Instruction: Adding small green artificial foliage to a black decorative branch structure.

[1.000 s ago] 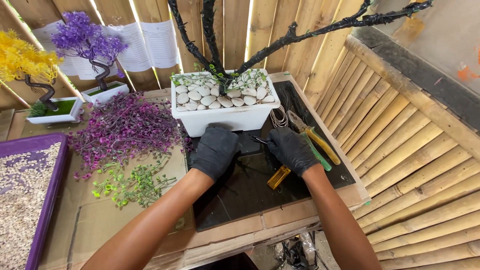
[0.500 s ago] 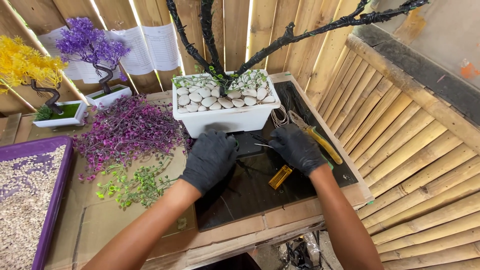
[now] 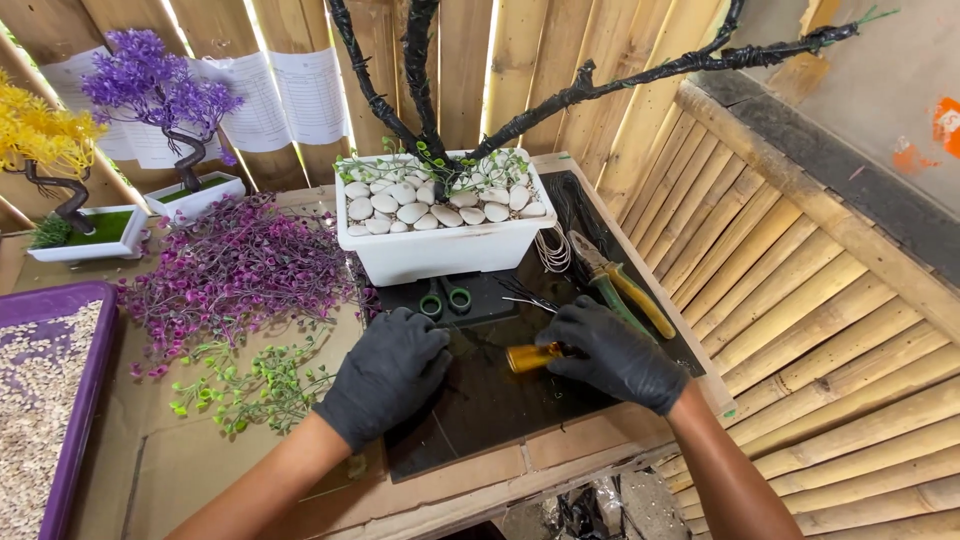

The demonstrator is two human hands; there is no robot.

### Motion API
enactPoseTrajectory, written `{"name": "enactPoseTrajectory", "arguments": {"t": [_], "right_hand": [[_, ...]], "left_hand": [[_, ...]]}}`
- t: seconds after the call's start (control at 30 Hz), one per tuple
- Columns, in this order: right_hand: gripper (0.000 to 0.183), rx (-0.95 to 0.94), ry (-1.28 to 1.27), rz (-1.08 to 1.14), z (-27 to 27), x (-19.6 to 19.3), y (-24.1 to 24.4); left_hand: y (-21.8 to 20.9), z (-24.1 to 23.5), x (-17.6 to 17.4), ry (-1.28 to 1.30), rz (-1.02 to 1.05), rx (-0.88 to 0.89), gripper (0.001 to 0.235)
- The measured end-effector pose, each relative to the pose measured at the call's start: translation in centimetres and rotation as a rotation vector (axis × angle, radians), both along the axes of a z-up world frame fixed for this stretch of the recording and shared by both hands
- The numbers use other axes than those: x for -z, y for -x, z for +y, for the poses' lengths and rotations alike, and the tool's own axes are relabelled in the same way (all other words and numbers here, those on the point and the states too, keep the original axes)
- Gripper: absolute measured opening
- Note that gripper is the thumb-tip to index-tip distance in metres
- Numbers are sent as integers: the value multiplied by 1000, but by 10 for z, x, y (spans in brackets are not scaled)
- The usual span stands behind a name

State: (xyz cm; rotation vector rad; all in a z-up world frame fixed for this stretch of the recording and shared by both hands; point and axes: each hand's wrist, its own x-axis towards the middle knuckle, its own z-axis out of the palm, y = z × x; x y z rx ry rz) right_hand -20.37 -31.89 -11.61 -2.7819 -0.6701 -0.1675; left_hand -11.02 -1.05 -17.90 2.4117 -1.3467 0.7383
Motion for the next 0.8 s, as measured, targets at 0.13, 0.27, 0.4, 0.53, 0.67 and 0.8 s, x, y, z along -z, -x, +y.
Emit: {"name": "enactPoseTrajectory", "arguments": {"t": [0.13, 0.27, 0.4, 0.53, 0.67, 0.8], "right_hand": [[32, 236, -7, -13, 27, -1, -29], [40, 443, 162, -87, 47, 33, -68], [36, 401, 154, -109, 65, 33, -84], [35, 345, 161, -103, 87, 19, -84], [37, 335, 212, -82, 84, 36, -94], [38, 372, 209, -100, 88, 33, -89]], "left_hand": [[-7, 11, 18, 119, 89, -67, 18], [-5, 10, 20, 141, 25, -102, 17], [1, 7, 7, 167, 60, -60, 26], [-1, 8, 9, 29, 117, -94, 46], [0, 10, 9, 12, 174, -97, 47], [-5, 6, 18, 2, 187, -100, 46]]}}
